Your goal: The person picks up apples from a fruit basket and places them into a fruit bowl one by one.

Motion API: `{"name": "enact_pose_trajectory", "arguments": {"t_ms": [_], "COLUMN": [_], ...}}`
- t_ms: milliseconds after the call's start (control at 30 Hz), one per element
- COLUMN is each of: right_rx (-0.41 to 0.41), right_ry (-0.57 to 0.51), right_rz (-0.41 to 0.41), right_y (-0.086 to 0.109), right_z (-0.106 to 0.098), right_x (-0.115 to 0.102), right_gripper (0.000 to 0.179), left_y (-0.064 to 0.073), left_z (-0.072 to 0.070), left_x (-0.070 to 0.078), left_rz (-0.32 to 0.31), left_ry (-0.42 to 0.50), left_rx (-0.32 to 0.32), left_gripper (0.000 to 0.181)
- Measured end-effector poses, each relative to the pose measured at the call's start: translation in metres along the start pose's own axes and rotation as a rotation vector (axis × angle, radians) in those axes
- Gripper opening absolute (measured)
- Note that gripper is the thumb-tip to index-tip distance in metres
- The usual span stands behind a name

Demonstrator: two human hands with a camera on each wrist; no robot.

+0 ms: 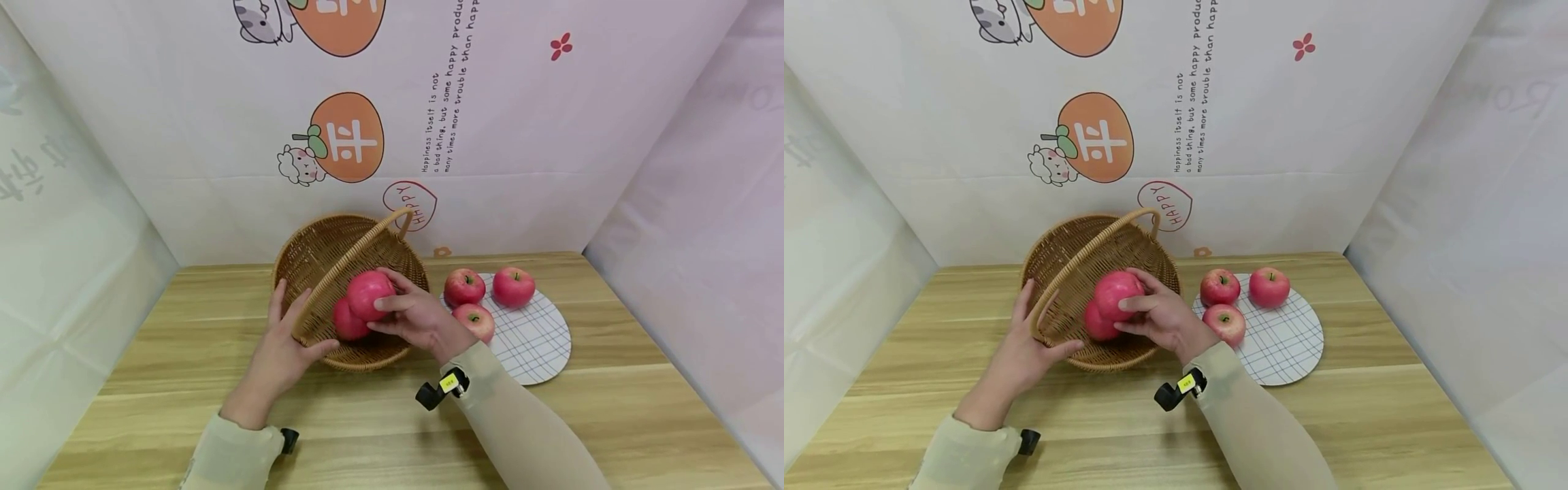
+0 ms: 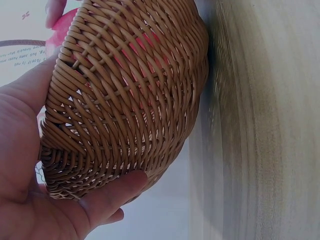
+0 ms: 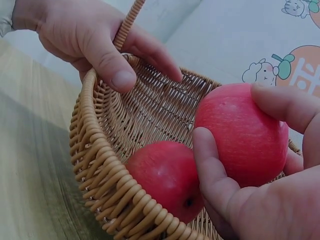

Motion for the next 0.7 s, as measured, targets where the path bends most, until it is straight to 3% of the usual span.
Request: {"name": "enact_pose_trajectory", "arguments": {"t_ms": [433, 700], "right_rx": [-0.005, -0.065], "right_ry": [-0.020, 0.006], "right_rz": [0.018, 0.001], "right_y": [0.015, 0.034], "right_z": [-0.004, -0.010], "right_x": [-0.007, -0.020], "right_gripper": [0.070, 0.072], "left_y": [0.000, 0.000], "left_z": [0.000, 0.000], "left_x": [-0.001, -0.001], "left_rz": [0.007, 0.001], "left_ry": [-0.001, 0.019], "left_rx": [0.009, 0.008], "left_gripper": [0.099, 0.098]}}
Point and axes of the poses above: each hand's wrist, its own y-axis away from the middle knuckle, its own z-axis out of the palm, x = y × z, the point moved 3 cm from there along -y, towards the middle knuckle, and after that the axes turned 12 degrees about x, right-handed, at the moved point
